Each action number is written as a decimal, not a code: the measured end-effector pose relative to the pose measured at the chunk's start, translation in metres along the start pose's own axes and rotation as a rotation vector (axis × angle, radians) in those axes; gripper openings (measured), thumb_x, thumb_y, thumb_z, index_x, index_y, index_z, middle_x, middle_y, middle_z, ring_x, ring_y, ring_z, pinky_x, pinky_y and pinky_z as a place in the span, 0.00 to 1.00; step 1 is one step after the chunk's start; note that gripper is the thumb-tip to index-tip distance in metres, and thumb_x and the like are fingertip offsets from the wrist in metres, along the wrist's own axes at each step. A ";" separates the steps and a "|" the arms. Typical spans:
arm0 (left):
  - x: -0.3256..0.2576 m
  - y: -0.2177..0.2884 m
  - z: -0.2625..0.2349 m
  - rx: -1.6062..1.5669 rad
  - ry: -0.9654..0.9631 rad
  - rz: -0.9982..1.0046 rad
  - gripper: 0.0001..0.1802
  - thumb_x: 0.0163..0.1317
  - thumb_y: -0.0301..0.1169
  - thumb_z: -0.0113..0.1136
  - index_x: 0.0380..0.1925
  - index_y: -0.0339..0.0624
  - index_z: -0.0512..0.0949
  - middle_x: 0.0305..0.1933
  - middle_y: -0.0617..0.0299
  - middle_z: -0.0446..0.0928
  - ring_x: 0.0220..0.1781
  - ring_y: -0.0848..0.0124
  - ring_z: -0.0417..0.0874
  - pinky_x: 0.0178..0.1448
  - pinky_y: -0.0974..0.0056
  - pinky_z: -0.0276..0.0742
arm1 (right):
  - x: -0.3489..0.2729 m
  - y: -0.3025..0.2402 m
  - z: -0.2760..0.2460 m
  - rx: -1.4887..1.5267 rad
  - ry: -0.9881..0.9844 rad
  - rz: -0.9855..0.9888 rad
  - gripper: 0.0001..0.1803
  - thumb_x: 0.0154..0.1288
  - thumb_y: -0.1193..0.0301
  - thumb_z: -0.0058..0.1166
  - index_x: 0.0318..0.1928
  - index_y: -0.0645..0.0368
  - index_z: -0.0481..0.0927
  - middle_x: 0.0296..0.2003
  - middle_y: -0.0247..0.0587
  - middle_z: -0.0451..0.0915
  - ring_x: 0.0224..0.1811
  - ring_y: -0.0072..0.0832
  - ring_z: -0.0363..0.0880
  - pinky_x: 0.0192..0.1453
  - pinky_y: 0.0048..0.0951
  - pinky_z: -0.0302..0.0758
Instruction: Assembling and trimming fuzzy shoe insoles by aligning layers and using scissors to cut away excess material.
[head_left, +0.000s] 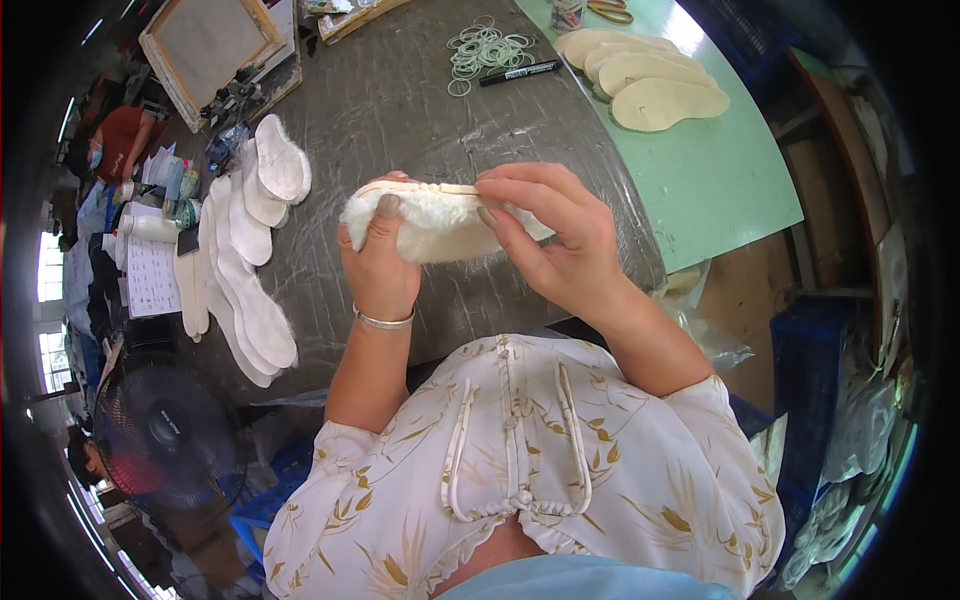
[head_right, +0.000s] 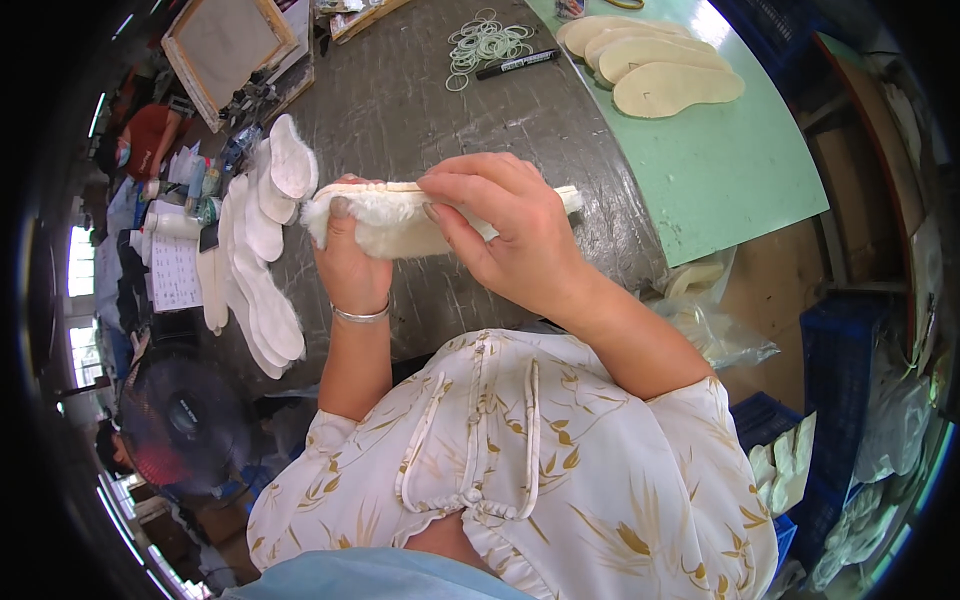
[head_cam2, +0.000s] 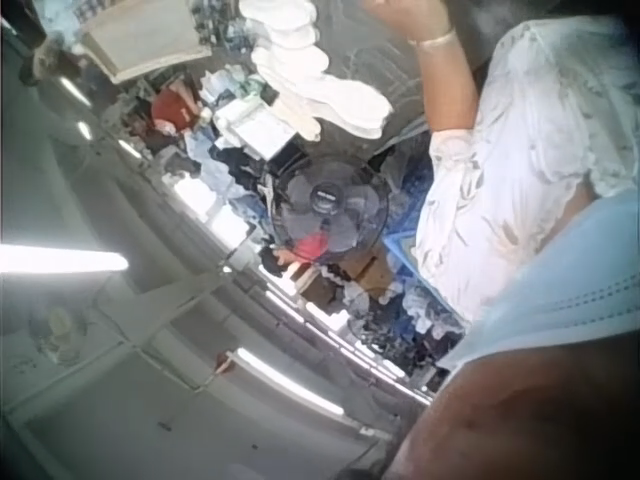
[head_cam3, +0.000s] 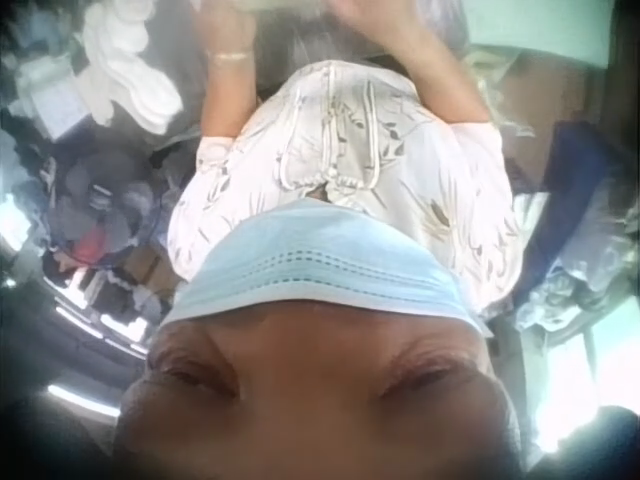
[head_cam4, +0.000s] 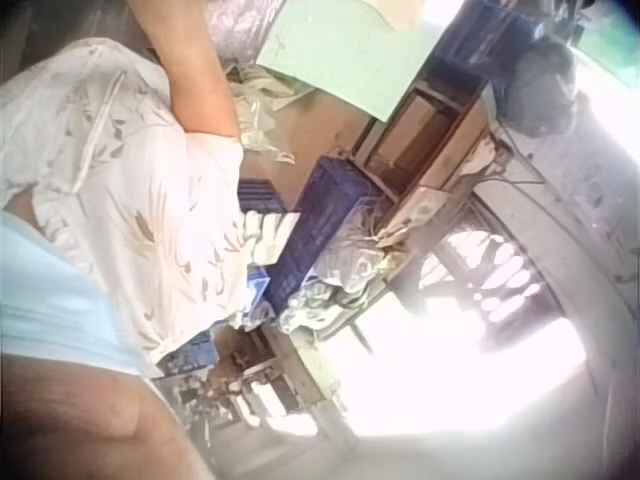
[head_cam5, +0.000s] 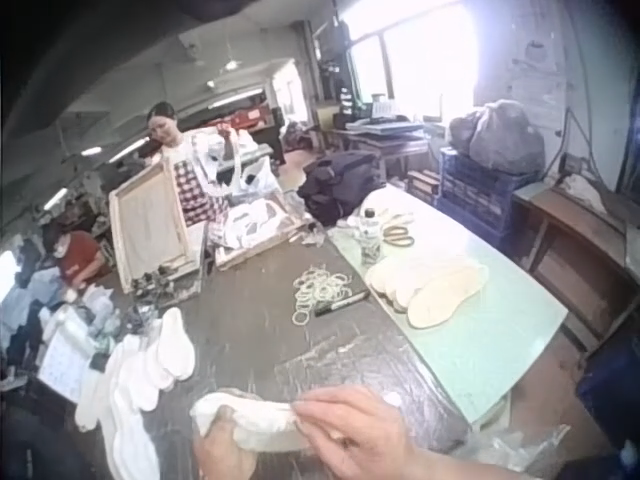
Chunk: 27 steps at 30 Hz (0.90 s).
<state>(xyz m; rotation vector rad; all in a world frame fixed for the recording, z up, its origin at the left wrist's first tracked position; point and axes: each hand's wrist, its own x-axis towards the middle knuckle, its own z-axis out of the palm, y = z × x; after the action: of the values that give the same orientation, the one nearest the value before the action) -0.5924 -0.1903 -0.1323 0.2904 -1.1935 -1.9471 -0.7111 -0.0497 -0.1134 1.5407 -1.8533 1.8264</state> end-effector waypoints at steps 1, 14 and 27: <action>0.000 -0.001 0.001 -0.011 -0.017 0.014 0.13 0.62 0.29 0.61 0.43 0.33 0.76 0.46 0.54 0.77 0.47 0.65 0.79 0.52 0.60 0.77 | 0.001 0.000 0.002 -0.032 0.031 -0.050 0.12 0.52 0.78 0.63 0.39 0.60 0.81 0.38 0.40 0.81 0.38 0.36 0.79 0.42 0.33 0.75; -0.003 0.000 0.006 0.063 -0.006 0.069 0.13 0.61 0.29 0.61 0.42 0.32 0.76 0.45 0.54 0.76 0.46 0.65 0.79 0.52 0.60 0.76 | 0.004 0.009 0.005 -0.215 0.078 -0.178 0.10 0.48 0.77 0.65 0.33 0.59 0.80 0.34 0.36 0.80 0.32 0.33 0.79 0.34 0.30 0.76; -0.004 -0.003 0.001 0.130 -0.013 0.043 0.20 0.63 0.37 0.60 0.46 0.33 0.71 0.43 0.56 0.75 0.46 0.65 0.78 0.53 0.59 0.75 | 0.009 -0.001 0.005 -0.060 0.058 0.004 0.07 0.46 0.79 0.61 0.27 0.61 0.75 0.27 0.40 0.79 0.26 0.33 0.79 0.29 0.28 0.78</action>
<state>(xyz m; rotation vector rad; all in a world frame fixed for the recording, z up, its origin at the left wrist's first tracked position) -0.5917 -0.1858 -0.1347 0.3176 -1.3267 -1.8406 -0.7126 -0.0584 -0.1078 1.4499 -1.8692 1.7806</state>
